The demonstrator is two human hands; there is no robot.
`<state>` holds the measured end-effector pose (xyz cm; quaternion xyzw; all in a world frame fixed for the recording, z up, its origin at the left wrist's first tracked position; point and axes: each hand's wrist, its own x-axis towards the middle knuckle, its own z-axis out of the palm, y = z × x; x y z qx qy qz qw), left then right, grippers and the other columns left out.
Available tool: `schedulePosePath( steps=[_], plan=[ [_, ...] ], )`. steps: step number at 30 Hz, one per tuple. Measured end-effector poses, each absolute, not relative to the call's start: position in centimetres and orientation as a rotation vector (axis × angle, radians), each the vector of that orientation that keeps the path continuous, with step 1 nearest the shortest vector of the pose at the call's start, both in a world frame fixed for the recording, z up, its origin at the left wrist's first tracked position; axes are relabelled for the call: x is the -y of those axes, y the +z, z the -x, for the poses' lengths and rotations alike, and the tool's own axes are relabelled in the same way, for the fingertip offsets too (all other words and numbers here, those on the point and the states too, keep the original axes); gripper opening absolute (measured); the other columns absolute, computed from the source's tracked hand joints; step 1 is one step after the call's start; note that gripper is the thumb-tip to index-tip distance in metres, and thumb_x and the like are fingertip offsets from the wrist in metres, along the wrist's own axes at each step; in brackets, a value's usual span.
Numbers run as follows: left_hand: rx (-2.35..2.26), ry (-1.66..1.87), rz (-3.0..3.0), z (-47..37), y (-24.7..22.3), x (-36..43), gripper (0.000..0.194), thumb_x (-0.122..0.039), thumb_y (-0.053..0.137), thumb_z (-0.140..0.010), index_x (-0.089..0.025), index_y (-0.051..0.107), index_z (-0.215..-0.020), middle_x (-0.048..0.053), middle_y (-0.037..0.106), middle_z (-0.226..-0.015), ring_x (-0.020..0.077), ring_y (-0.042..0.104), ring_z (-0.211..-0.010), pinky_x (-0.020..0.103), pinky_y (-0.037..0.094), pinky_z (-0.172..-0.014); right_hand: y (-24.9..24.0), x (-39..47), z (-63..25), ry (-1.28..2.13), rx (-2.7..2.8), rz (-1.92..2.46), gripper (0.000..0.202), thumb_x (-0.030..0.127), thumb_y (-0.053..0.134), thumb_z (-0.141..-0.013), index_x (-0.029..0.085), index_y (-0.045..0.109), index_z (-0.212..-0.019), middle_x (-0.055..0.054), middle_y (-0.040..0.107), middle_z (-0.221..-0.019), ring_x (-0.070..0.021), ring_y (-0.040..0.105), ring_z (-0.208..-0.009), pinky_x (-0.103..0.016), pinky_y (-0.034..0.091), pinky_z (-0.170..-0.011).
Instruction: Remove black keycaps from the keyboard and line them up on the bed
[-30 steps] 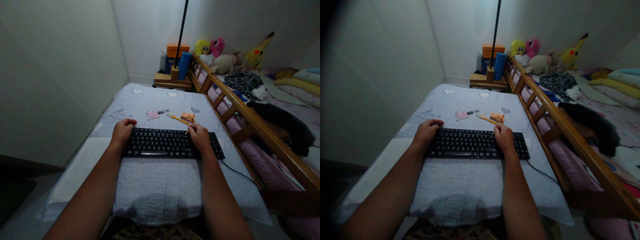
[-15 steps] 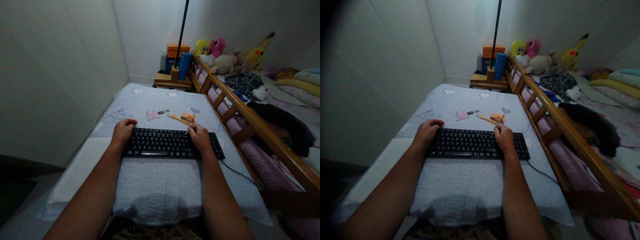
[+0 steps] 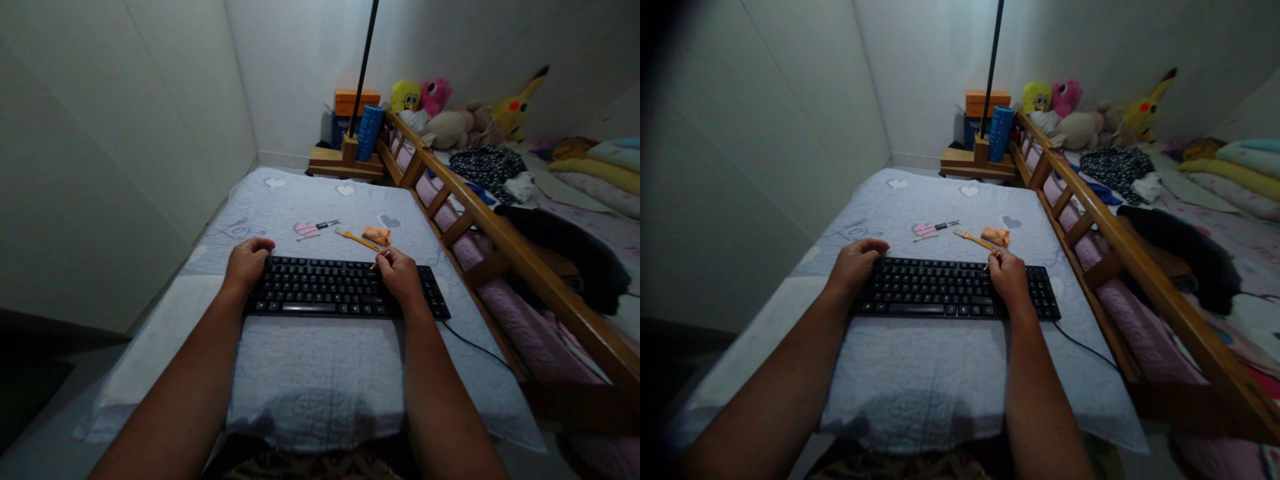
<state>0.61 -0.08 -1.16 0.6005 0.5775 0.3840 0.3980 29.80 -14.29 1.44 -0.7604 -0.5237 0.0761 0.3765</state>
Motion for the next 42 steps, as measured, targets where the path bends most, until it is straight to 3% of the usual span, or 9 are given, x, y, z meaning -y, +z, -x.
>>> schedulePosePath(
  steps=[42],
  plan=[
    [-1.472, 0.961, -1.488, -0.77, -0.78, 0.29, 0.031, -0.018, 0.052, -0.060, -0.019, 0.071, -0.084, 0.004, 0.073, -0.089, 0.0222, 0.066, -0.088, 0.034, 0.049, -0.089, 1.34, 14.20, -29.70, 0.160, 1.343, 1.951, 0.022, 0.031, 0.048, -0.084, 0.021, 0.062, -0.071, -0.006, 0.071, -0.072, -0.0206, 0.064, -0.070, -0.030, 0.042, -0.071]
  ],
)
